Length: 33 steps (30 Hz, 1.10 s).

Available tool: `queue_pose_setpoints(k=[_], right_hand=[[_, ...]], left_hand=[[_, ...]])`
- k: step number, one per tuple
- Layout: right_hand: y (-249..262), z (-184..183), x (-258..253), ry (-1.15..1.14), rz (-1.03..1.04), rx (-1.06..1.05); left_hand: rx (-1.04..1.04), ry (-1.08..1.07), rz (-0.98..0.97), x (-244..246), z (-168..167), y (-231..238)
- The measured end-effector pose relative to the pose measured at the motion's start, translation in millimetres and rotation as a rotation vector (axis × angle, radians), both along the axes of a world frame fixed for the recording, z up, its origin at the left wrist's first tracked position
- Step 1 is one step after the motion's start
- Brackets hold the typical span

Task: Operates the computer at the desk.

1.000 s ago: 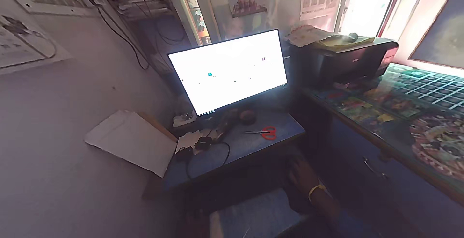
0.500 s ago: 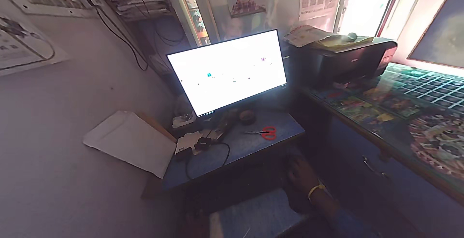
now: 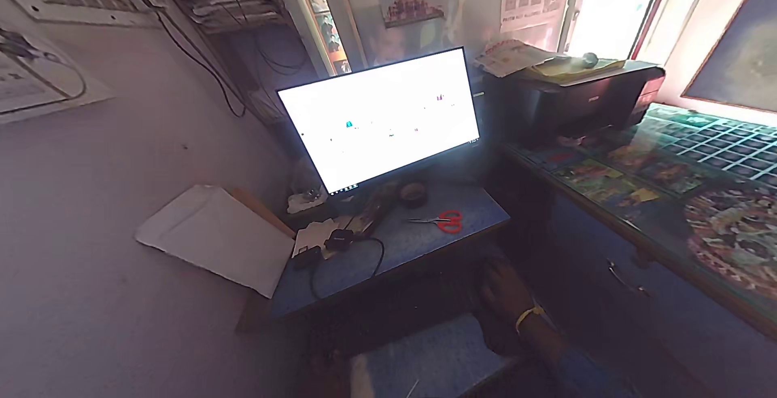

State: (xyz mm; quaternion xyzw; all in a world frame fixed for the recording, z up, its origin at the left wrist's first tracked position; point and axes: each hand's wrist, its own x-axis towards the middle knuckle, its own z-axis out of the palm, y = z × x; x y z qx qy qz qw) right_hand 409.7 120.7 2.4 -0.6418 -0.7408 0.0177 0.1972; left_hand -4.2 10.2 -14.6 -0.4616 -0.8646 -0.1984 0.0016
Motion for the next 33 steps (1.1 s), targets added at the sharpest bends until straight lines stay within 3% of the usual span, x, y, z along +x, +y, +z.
queue_pose_setpoints(k=[24,33], right_hand=[[-1.7,0.1,0.1,0.004,0.008,-0.054],[1.2,-5.1,0.3,0.009,0.016,0.015]], left_hand=[[0.052,-0.042,-0.006,-3.1,-3.2,0.4],[0.046,-0.050,-0.007,6.8,16.2,-4.1]])
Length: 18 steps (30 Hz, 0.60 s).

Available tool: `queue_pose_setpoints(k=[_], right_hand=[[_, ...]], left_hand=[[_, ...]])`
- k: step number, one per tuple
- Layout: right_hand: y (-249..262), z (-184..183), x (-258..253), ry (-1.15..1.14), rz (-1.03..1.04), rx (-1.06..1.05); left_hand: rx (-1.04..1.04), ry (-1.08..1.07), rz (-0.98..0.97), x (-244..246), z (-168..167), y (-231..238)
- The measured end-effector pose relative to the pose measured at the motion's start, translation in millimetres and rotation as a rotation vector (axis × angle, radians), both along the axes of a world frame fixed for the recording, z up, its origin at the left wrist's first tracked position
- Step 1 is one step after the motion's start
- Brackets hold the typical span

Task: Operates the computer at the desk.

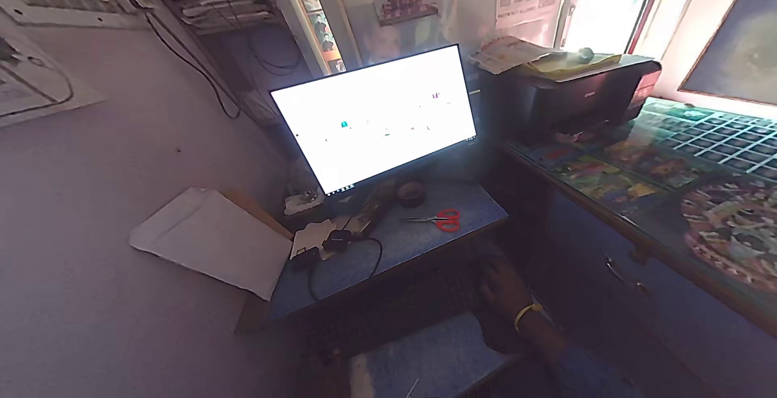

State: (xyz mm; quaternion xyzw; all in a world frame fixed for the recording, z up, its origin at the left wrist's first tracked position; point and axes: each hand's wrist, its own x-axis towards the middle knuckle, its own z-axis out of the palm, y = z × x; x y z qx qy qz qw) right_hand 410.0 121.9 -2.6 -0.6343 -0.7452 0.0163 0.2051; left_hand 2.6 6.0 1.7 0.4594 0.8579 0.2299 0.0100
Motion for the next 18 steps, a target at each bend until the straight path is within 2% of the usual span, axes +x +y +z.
queue_pose_setpoints(k=[15,18], right_hand=[[0.4,2.1,-0.1,0.008,-0.001,-0.053],[0.3,2.3,-0.2,0.004,-0.002,-0.036]], left_hand=[[0.006,-0.002,0.011,0.3,-2.7,-0.7],[-0.043,0.113,-0.034,11.3,8.7,-1.6]])
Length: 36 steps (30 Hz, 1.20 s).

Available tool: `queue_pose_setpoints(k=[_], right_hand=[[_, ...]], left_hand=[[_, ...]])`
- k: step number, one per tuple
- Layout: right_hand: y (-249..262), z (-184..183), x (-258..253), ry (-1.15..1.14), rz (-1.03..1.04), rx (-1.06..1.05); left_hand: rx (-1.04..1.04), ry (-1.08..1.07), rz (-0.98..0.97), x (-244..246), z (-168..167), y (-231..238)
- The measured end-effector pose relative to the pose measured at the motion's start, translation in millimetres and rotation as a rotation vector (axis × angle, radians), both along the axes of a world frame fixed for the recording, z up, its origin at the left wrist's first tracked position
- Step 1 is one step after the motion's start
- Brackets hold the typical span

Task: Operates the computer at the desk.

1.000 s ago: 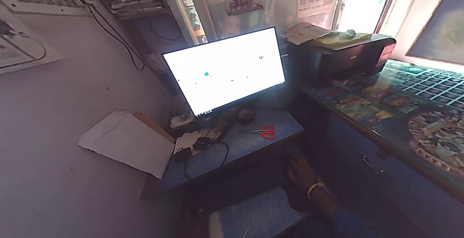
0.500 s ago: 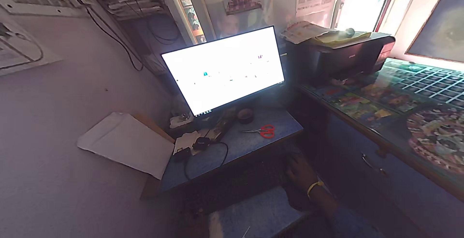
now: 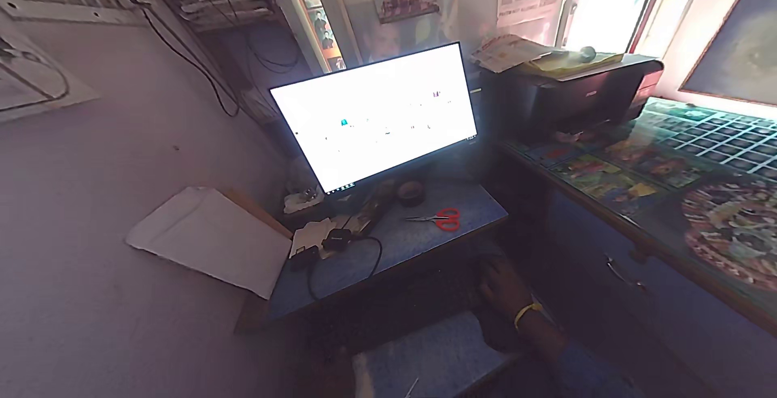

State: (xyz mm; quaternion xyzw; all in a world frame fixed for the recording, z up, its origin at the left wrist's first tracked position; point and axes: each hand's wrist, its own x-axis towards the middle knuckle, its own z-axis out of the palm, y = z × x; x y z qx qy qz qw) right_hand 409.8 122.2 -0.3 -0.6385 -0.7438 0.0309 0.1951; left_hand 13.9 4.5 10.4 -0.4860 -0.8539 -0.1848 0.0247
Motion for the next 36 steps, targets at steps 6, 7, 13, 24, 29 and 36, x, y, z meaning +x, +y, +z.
queue_pose_setpoints(k=[6,7,13,24,29,36], right_hand=[[-1.5,1.5,-0.2,0.000,-0.018,0.037],[-0.4,1.7,-0.4,0.003,-0.034,0.031],[0.9,3.9,-1.4,0.019,-0.046,-0.032],[4.4,5.2,-2.4,0.031,-0.074,-0.024],[2.4,7.7,-4.5,0.019,0.006,-0.168],[-0.3,9.0,-4.2,0.019,0.036,-0.102]], left_hand=[[-0.026,0.127,-0.471,53.5,6.0,18.2],[-0.001,0.060,-0.533,66.5,8.4,22.4],[0.106,0.155,-0.658,96.4,-23.7,49.4],[-0.056,0.039,-0.758,120.8,-18.5,47.0],[-0.028,0.037,-0.836,113.7,-27.2,47.9],[0.031,0.056,-0.857,111.7,-34.9,48.6]])
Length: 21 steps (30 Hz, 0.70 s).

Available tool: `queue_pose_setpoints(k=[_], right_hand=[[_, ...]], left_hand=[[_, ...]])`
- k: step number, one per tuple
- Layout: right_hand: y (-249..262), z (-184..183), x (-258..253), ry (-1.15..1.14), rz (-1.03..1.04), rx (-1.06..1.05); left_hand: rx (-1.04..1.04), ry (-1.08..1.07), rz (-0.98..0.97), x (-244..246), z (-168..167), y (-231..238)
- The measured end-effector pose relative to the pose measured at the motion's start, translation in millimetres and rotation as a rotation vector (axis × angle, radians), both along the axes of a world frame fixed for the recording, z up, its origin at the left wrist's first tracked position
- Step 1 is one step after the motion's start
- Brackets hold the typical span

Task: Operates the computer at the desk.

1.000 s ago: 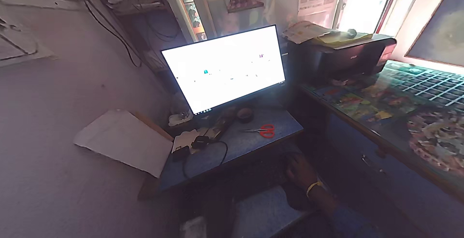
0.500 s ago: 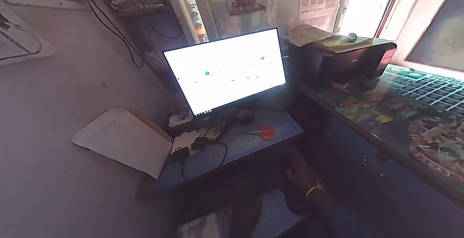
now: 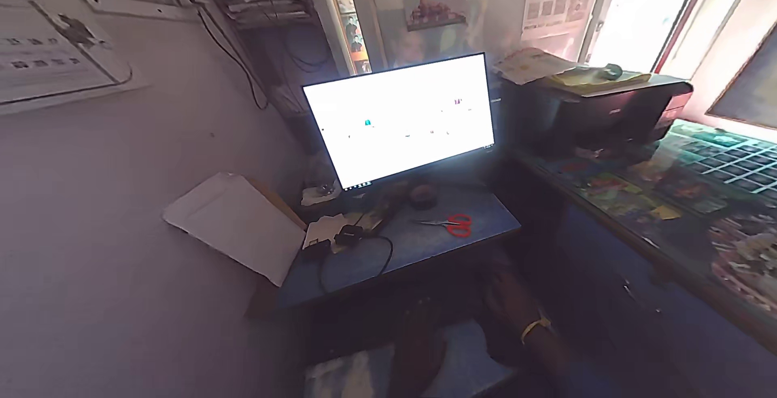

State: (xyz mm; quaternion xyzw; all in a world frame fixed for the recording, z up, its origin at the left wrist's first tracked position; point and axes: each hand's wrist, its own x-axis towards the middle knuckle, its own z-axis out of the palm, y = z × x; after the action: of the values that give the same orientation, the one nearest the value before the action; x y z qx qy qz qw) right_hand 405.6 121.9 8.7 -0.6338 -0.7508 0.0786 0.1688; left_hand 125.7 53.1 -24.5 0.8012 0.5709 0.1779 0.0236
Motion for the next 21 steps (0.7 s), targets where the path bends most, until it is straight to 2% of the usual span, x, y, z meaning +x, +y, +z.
queue_pose_setpoints(k=[3,8,10,13,16,21], right_hand=[[2.4,-2.5,2.1,0.009,0.000,-0.050],[4.1,-13.5,0.2,-0.016,0.090,0.093],[1.0,-9.5,-0.3,-0.014,0.084,0.082],[-0.7,-10.5,0.7,-0.029,0.086,0.118],[0.6,-15.8,2.0,-0.033,0.095,0.188],[-2.0,-12.2,1.4,-0.019,0.101,0.181]], left_hand=[[-0.026,-0.122,0.041,0.7,1.8,-4.9],[-0.092,-0.027,0.098,3.3,12.5,-7.8],[-0.089,-0.079,0.070,1.4,9.5,-6.7],[-0.132,-0.004,0.019,1.0,9.7,-4.5],[-0.152,-0.003,0.001,1.6,11.7,-2.8],[-0.121,0.003,-0.012,0.5,3.9,-1.3]])
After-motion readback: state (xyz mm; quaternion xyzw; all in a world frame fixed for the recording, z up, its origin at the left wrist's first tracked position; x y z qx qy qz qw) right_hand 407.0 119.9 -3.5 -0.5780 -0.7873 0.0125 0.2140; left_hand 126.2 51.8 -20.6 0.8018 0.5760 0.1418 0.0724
